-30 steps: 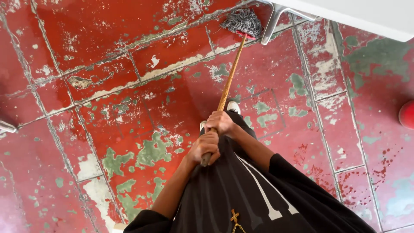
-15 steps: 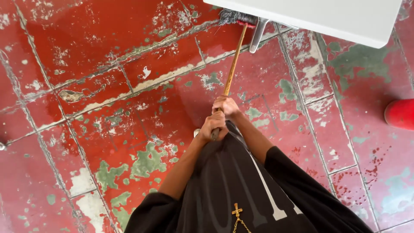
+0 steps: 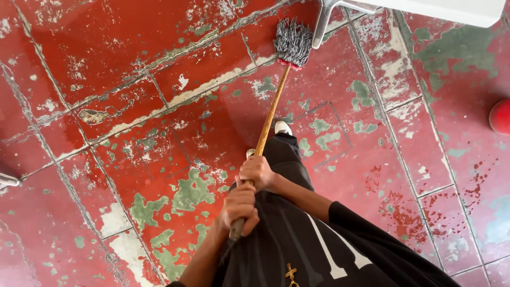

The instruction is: Mopping a red-tiled floor around restaurant tables and dipping the mop into a bucket.

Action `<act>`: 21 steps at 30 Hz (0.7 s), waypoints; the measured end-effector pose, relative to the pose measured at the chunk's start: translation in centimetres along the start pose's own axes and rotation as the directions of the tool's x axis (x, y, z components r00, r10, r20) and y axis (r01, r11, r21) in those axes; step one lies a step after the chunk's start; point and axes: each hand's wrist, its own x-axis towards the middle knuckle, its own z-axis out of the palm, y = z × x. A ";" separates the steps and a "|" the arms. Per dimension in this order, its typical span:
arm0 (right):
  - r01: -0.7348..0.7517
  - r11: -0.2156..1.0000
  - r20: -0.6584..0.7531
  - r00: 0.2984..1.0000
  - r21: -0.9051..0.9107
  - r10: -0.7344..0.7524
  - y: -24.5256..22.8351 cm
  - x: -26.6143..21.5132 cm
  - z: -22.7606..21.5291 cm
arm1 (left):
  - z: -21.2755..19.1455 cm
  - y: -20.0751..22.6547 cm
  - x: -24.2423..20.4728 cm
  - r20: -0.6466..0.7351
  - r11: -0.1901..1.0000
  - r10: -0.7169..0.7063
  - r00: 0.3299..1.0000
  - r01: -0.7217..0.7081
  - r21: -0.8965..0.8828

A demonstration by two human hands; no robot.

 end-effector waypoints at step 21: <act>-0.327 0.911 0.146 0.918 -0.250 0.370 19.2 -1.2 -14.7 | 7.3 -21.3 10.0 0.101 0.999 0.002 0.995 -0.006 0.045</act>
